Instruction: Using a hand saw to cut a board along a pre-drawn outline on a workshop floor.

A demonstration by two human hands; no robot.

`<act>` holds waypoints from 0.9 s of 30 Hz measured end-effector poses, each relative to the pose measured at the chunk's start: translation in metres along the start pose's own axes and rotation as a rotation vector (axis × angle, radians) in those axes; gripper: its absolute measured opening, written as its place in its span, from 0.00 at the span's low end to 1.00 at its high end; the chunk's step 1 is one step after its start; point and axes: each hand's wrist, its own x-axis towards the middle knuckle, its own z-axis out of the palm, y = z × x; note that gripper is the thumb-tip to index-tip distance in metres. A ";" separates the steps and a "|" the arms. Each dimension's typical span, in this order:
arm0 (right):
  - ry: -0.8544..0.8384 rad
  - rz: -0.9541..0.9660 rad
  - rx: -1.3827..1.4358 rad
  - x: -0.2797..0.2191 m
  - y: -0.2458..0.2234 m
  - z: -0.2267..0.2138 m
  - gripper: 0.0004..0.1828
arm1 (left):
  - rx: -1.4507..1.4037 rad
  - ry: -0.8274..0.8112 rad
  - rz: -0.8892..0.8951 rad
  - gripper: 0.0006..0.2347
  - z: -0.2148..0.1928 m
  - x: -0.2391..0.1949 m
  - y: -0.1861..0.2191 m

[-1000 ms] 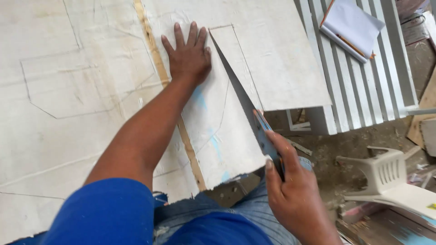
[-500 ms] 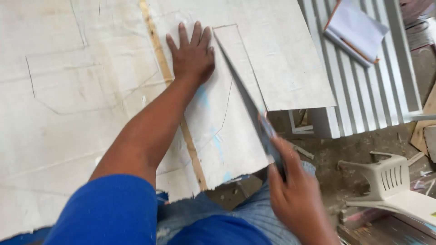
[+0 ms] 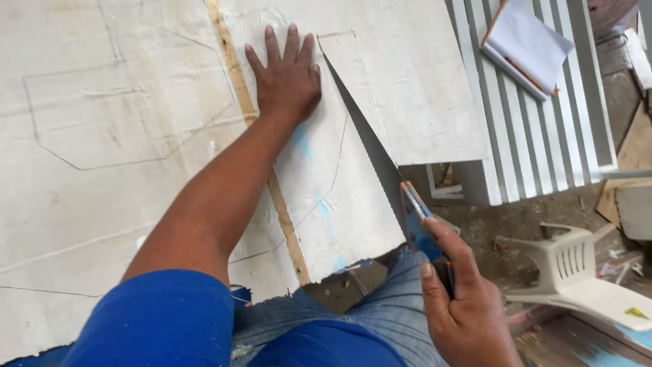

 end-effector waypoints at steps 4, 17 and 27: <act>-0.002 -0.049 -0.015 0.033 -0.028 0.004 0.30 | 0.024 -0.009 -0.012 0.27 0.010 0.007 -0.002; -0.017 -0.050 -0.120 0.021 -0.018 -0.003 0.34 | 0.008 -0.018 -0.015 0.27 0.004 0.011 -0.008; -0.099 0.038 -0.082 0.022 -0.041 -0.008 0.32 | -0.047 -0.019 -0.013 0.26 0.002 -0.005 -0.002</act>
